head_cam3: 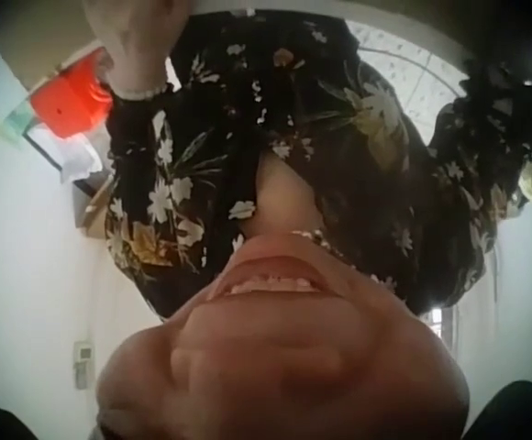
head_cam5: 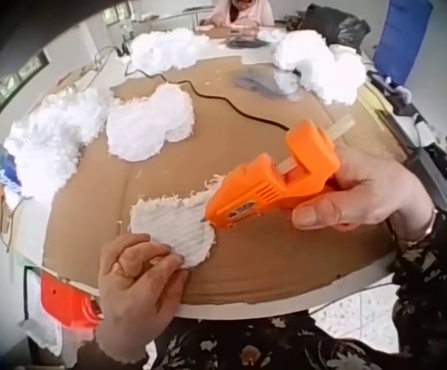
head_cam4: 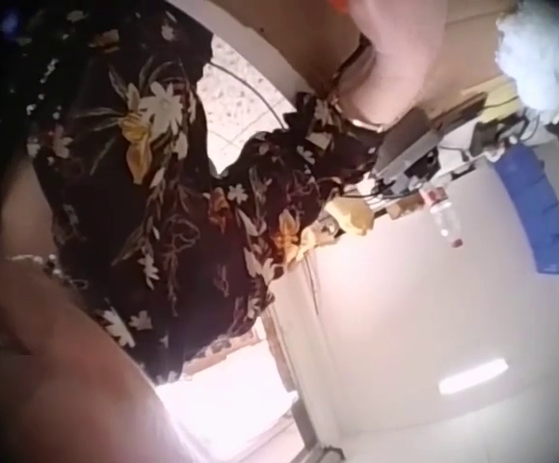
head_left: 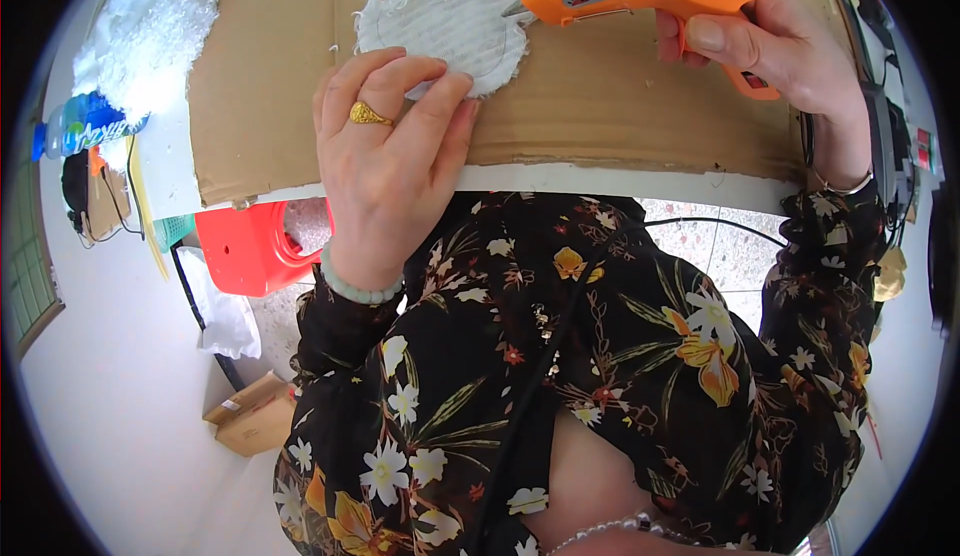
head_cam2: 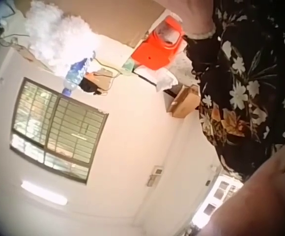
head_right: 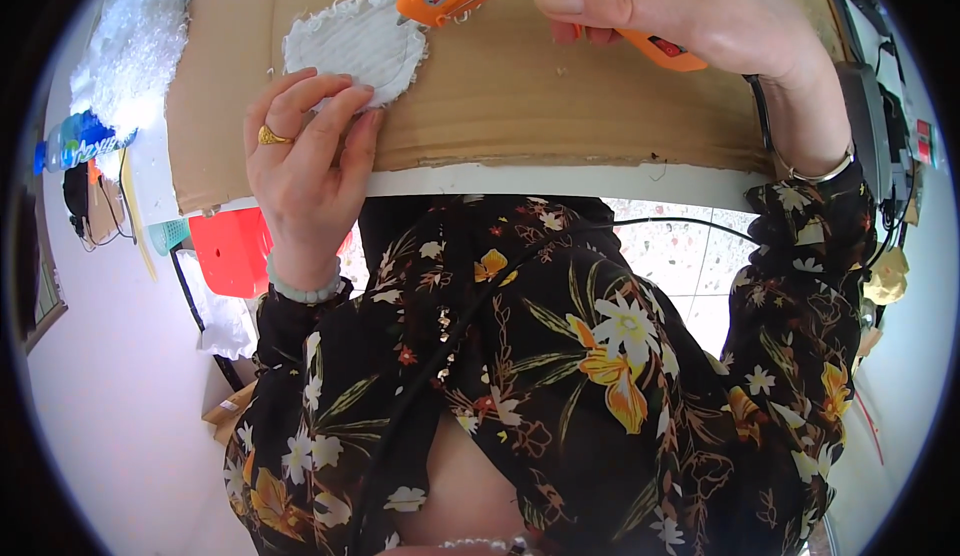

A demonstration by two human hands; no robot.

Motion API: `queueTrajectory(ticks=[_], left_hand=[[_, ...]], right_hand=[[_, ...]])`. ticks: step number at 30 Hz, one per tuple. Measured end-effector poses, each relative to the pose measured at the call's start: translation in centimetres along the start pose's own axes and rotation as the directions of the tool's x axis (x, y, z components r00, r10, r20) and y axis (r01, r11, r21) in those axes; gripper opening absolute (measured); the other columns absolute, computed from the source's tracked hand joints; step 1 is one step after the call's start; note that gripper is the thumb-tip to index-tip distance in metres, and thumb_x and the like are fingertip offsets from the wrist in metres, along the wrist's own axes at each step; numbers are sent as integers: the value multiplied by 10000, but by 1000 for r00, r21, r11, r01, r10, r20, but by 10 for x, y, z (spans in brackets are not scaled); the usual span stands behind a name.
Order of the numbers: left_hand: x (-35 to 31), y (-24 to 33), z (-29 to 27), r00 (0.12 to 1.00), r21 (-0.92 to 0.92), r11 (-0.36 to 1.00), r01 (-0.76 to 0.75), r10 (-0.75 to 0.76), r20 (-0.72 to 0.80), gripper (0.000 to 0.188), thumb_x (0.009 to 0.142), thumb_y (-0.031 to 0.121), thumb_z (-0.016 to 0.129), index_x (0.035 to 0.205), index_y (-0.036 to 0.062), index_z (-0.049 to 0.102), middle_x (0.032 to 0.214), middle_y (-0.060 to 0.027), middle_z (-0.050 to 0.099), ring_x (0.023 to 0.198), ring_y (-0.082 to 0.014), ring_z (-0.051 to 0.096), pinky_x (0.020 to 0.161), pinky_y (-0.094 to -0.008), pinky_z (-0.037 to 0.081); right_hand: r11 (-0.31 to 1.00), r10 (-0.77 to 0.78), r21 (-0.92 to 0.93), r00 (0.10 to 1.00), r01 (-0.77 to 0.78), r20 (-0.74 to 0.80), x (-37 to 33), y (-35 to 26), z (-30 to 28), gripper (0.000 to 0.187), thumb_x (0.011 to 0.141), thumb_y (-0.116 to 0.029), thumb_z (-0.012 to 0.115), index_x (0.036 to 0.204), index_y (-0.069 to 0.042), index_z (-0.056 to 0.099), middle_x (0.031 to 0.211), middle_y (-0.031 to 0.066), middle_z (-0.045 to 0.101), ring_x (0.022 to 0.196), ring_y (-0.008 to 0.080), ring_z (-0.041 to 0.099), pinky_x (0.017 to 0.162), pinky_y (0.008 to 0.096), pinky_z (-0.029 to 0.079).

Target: Apply hot glue to cardboard cutouts and attach white fluff material.

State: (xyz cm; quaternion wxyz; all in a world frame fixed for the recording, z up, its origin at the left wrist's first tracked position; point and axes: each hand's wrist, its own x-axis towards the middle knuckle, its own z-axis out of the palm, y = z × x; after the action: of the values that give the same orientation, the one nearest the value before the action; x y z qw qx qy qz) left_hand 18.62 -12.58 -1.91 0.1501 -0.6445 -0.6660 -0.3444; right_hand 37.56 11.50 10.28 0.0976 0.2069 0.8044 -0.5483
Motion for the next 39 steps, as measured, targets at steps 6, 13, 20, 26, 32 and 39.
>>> queueTrajectory(ticks=[6, 13, 20, 26, 32, 39], left_hand=[[2, 2, 0, 999, 4, 999, 34, -34, 16, 239, 754, 58, 811, 978, 93, 736, 1025, -32, 667, 1040, -299, 619, 916, -447, 469], [5, 2, 3, 999, 1, 1000, 28, -28, 33, 227, 765, 65, 804, 982, 84, 738, 1023, -36, 669, 1042, -296, 620, 929, -444, 463], [1, 3, 1, 998, 2, 999, 48, -48, 39, 219, 766, 69, 802, 975, 82, 739, 1027, -36, 670, 1049, -296, 620, 941, -447, 458], [1, 3, 2, 998, 8, 999, 44, -44, 34, 207, 769, 73, 797, 967, 87, 738, 1024, -30, 670, 1046, -294, 620, 942, -448, 455], [2, 1, 1, 999, 11, 1000, 25, -26, 23, 206, 763, 75, 799, 958, 91, 739, 1018, -25, 674, 1034, -289, 621, 926, -441, 455], [2, 0, 0, 1000, 8, 1000, 30, -30, 2, 209, 755, 76, 800, 954, 98, 739, 1001, -23, 680, 1021, -285, 624, 926, -443, 453]], right_hand=[[990, 59, -127, 997, -64, -45, 4, 6, 3, 444, 973, -228, 741, 1350, -48, 590, 733, -44, 582, 532, 46, 495, 471, 208, 381], [991, 62, -120, 998, -65, -28, 4, 6, 3, 386, 984, -260, 725, 1274, -36, 603, 756, -14, 602, 572, 73, 538, 510, 226, 436], [988, -121, -103, 992, 118, -22, 2, 69, -5, 378, 1002, -207, 684, 1308, -5, 593, 1006, 71, 683, 919, 150, 657, 830, 287, 527], [992, -107, -71, 994, 106, -7, 0, 69, -4, 395, 999, -235, 688, 1309, -10, 592, 1001, 70, 676, 922, 150, 648, 826, 289, 520], [991, -124, -61, 990, 119, -72, -1, 77, -5, 446, 1003, -245, 681, 1360, -14, 548, 1060, 62, 655, 928, 157, 643, 818, 300, 523], [993, -113, -33, 991, 111, -74, -3, 69, -2, 451, 1006, -237, 673, 1371, -12, 535, 1072, 61, 649, 926, 158, 640, 821, 303, 524]])
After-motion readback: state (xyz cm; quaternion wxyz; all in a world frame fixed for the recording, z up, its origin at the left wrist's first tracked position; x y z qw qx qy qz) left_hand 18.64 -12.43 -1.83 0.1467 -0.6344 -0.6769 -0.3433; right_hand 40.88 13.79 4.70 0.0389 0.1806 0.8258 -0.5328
